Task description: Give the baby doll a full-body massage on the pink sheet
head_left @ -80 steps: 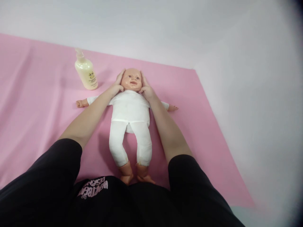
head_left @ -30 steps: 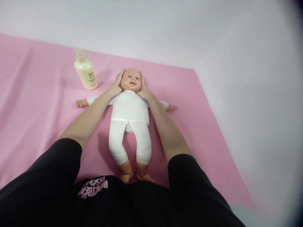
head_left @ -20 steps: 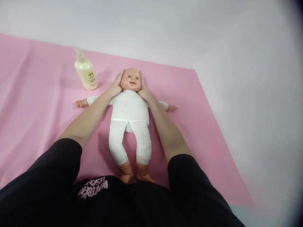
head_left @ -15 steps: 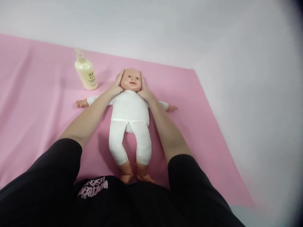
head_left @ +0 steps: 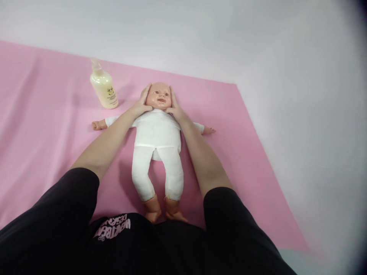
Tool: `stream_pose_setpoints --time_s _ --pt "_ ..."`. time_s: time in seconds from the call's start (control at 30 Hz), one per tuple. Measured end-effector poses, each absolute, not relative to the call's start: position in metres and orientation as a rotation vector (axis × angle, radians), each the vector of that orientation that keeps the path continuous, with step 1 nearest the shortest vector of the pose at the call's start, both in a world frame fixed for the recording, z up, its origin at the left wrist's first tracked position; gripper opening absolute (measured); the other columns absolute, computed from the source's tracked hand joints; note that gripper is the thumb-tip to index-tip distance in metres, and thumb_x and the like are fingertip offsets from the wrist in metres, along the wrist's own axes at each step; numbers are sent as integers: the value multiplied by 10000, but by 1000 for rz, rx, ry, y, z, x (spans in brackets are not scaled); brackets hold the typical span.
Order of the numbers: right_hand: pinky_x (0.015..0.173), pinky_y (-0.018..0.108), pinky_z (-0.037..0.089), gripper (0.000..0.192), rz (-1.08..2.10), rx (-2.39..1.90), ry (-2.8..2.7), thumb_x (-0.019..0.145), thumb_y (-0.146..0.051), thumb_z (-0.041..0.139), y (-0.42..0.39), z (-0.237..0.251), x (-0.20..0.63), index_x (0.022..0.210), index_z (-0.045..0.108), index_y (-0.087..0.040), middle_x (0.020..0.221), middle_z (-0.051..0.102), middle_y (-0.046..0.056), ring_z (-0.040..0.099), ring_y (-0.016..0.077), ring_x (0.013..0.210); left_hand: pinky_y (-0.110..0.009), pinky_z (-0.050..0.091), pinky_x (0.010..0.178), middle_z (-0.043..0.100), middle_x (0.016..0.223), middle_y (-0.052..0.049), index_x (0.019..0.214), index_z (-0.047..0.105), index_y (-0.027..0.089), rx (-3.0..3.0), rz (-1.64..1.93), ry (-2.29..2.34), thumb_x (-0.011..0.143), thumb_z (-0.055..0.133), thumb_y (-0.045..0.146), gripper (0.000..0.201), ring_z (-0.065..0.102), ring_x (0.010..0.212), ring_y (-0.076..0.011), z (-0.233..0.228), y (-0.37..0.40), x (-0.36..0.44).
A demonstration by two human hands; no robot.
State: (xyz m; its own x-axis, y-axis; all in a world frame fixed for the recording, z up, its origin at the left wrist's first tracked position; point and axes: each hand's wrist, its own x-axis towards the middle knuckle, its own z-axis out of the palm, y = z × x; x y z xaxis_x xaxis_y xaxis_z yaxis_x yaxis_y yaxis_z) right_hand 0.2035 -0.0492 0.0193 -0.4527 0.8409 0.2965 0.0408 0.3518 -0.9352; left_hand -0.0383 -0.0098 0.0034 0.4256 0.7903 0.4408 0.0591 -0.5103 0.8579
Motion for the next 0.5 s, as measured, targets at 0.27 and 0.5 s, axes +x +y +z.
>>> stream_pose_setpoints --time_s 0.27,0.5 --pt "1381 542 240 1564 1145 -794 -1806 622 -731 911 -28 7 205 1697 -179 -407 1832 101 -44 201 326 1690 -523 138 1381 121 1805 -77 1731 187 282 1909 1099 741 694 859 369 1239 87 1680 -399 12 -16 -41" --pt "1358 483 319 1647 1173 -849 -1699 575 -674 973 -44 16 200 1709 -174 -337 1823 172 59 331 311 1649 -513 126 1386 170 1795 -105 1705 292 245 1808 1140 764 627 963 394 1279 75 1680 -413 23 -27 -37"
